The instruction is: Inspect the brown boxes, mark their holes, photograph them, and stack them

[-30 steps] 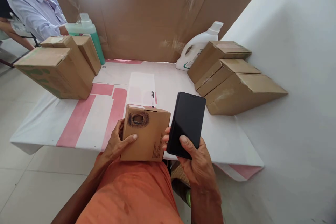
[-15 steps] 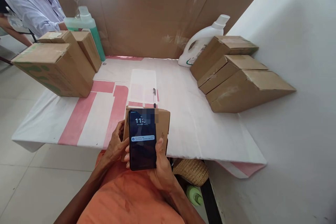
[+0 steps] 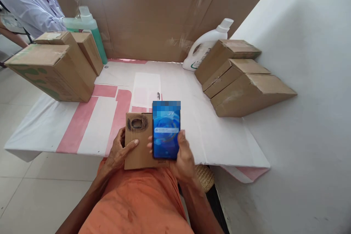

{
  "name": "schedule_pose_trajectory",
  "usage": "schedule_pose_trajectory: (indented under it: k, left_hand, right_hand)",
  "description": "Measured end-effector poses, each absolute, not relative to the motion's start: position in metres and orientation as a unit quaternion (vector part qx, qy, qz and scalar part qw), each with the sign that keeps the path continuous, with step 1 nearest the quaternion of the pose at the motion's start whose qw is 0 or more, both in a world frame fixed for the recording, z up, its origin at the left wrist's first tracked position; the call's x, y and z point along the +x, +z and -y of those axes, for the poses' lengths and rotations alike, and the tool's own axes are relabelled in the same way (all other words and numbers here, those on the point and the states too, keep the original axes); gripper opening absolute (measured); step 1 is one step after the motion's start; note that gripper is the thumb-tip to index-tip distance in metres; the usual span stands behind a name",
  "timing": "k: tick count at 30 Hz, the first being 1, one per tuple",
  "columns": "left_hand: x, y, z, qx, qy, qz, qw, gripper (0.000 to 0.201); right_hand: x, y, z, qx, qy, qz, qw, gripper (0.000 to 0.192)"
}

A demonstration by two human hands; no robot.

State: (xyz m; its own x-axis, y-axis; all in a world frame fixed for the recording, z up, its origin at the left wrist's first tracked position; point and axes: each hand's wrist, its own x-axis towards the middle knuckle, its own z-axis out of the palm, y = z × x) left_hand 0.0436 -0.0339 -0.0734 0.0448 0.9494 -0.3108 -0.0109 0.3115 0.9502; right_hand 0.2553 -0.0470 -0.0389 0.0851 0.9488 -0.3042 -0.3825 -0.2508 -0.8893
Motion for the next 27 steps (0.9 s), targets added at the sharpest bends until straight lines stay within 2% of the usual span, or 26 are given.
schedule_pose_trajectory:
  k: [3,5,7,11,17,19,21,24,27]
  left_hand:
    - [0.042,-0.077,0.033,0.398,0.413,-0.556,0.602,0.087]
    - [0.041,-0.079,0.031,0.386,0.424,-0.551,0.606,0.089]
    - [0.04,-0.08,0.028,0.377,0.432,-0.55,0.607,0.093]
    - [0.037,-0.08,0.021,0.375,0.429,-0.585,0.577,0.096]
    - [0.029,-0.084,0.008,0.417,0.428,-0.622,0.506,0.094]
    - [0.025,-0.088,0.007,0.447,0.425,-0.633,0.468,0.087]
    - [0.019,-0.094,0.008,0.474,0.433,-0.636,0.429,0.079]
    - [0.01,-0.104,0.016,0.485,0.455,-0.635,0.393,0.081]
    - [0.009,-0.105,0.033,0.511,0.443,-0.624,0.391,0.081]
  right_hand:
    - [0.288,-0.047,-0.004,-0.559,0.475,0.324,0.598,0.066]
    - [0.309,-0.065,-0.038,-0.63,0.364,0.381,0.571,0.063]
    - [0.326,-0.087,-0.065,-0.688,0.309,0.408,0.514,0.059]
    - [0.339,-0.117,-0.094,-0.737,0.292,0.42,0.442,0.047]
    - [0.34,-0.117,-0.1,-0.789,0.232,0.454,0.345,0.03]
    - [0.34,-0.112,-0.095,-0.795,0.216,0.464,0.326,0.03]
    - [0.336,-0.106,-0.082,-0.792,0.199,0.479,0.322,0.039]
    - [0.321,-0.101,-0.044,-0.727,0.238,0.521,0.378,0.053]
    - [0.295,-0.107,0.015,-0.581,0.413,0.558,0.426,0.063]
